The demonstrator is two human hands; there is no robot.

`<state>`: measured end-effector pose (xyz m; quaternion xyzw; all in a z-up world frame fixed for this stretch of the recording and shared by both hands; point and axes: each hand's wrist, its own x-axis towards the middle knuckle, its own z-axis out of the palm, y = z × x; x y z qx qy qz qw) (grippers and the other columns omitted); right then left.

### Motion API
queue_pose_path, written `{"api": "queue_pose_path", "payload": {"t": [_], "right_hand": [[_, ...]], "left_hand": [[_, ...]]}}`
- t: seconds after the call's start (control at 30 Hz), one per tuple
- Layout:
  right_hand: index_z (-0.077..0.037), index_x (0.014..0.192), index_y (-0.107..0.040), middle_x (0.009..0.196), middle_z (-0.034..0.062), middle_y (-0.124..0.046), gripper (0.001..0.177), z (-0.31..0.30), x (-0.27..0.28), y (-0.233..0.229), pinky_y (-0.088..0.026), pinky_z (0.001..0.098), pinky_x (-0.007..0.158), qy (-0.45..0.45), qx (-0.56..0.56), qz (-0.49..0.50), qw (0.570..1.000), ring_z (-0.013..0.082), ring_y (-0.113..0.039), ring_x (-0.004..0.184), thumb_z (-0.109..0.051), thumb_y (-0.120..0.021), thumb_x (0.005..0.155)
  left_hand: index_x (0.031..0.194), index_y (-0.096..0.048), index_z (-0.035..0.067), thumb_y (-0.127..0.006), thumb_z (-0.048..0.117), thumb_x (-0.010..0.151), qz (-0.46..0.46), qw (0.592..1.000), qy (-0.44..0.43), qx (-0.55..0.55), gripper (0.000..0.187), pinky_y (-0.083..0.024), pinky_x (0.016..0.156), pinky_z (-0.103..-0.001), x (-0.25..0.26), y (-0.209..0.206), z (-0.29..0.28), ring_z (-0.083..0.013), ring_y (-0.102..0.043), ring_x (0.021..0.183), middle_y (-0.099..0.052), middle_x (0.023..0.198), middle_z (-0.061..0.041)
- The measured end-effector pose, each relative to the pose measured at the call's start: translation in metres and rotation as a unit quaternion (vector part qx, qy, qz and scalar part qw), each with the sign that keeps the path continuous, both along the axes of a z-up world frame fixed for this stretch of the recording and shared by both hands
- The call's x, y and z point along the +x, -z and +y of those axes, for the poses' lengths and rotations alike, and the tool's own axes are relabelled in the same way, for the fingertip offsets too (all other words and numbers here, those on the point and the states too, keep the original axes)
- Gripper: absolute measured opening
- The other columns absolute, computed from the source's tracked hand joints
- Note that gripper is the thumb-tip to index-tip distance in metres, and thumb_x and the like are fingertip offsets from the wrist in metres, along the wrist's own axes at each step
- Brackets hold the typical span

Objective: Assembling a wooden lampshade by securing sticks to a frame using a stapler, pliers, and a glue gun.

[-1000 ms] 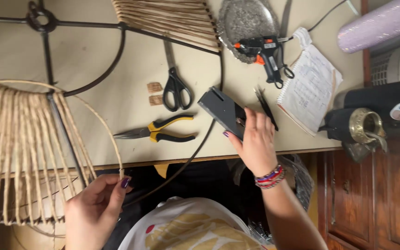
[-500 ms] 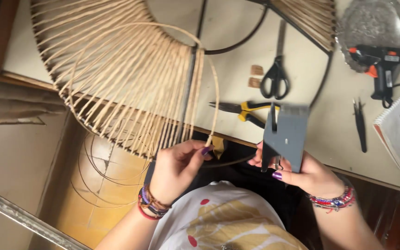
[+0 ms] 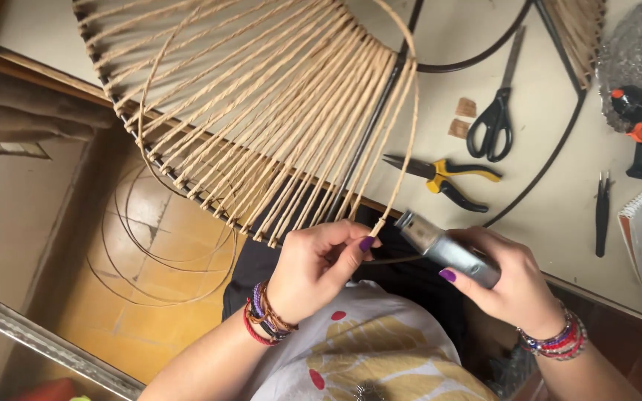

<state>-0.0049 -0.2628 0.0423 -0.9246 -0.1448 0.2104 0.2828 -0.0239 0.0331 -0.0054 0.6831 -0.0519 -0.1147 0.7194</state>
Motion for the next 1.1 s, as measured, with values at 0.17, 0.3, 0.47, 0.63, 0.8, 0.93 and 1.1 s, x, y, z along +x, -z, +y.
{"api": "queue_pose_path", "payload": {"t": [0.17,0.3,0.47,0.63,0.8,0.93,1.1], "right_hand": [[-0.004,0.119,-0.065,0.115,0.0095,-0.073,0.047,0.001,0.005,0.007,-0.054,0.0362,0.092,-0.062,-0.017,-0.012,0.998,0.0267,-0.071,0.104,-0.028,-0.074,0.081],[-0.005,0.116,-0.065,0.116,0.0087,-0.072,0.048,0.009,0.013,0.011,-0.046,0.0395,0.1,-0.121,-0.033,-0.044,0.991,0.0283,-0.067,0.11,-0.039,-0.072,0.082],[-0.006,0.116,-0.065,0.116,0.0066,-0.072,0.051,0.012,0.013,0.018,-0.04,0.037,0.097,-0.138,-0.037,-0.046,0.989,0.0259,-0.068,0.109,-0.045,-0.069,0.084],[-0.006,0.114,-0.065,0.113,0.0067,-0.073,0.044,0.016,0.018,0.018,-0.04,0.0362,0.095,-0.144,-0.021,-0.035,0.989,0.0259,-0.069,0.105,-0.039,-0.07,0.084],[-0.004,0.113,-0.066,0.11,0.0086,-0.073,0.05,0.011,0.018,0.021,-0.043,0.0374,0.095,-0.142,-0.016,-0.042,0.989,0.027,-0.069,0.103,-0.043,-0.071,0.082],[-0.004,0.111,-0.065,0.107,0.0082,-0.072,0.045,0.01,0.02,0.021,-0.044,0.0378,0.094,-0.149,-0.012,-0.043,0.988,0.0271,-0.069,0.101,-0.04,-0.07,0.084],[-0.005,0.11,-0.065,0.105,0.0069,-0.072,0.052,0.007,0.02,0.022,-0.041,0.0359,0.094,-0.154,-0.036,-0.052,0.986,0.025,-0.068,0.1,-0.045,-0.076,0.078]], "left_hand": [[0.099,-0.073,0.011,-0.057,0.019,0.102,-0.005,1.0,0.004,-0.021,0.017,-0.047,0.059,-0.022,-0.001,0.003,0.004,-0.0059,-0.058,0.061,-0.071,0.079,0.005],[0.1,-0.072,0.01,-0.057,0.021,0.103,-0.024,0.999,0.003,-0.033,0.019,-0.044,0.056,-0.025,0.0,0.004,0.006,-0.0085,-0.051,0.057,-0.067,0.075,0.004],[0.1,-0.071,0.01,-0.057,0.02,0.104,-0.024,0.999,-0.001,-0.036,0.018,-0.045,0.056,-0.025,0.001,0.002,0.006,-0.0092,-0.05,0.056,-0.065,0.075,0.003],[0.099,-0.069,0.01,-0.055,0.023,0.105,-0.035,0.999,-0.003,-0.031,0.02,-0.048,0.06,-0.027,0.002,0.003,0.007,-0.0121,-0.054,0.058,-0.065,0.076,0.002],[0.095,-0.067,0.011,-0.055,0.021,0.104,-0.03,0.999,0.0,-0.028,0.018,-0.045,0.058,-0.027,0.002,0.004,0.006,-0.0124,-0.05,0.056,-0.062,0.076,0.002],[0.098,-0.068,0.011,-0.055,0.018,0.103,-0.035,0.999,0.0,-0.025,0.015,-0.046,0.059,-0.028,0.002,0.006,0.005,-0.0139,-0.052,0.056,-0.063,0.076,0.0],[0.099,-0.069,0.012,-0.057,0.018,0.102,-0.019,0.999,0.005,-0.026,0.014,-0.047,0.058,-0.027,0.002,0.006,0.005,-0.0118,-0.052,0.055,-0.063,0.076,0.001]]}}
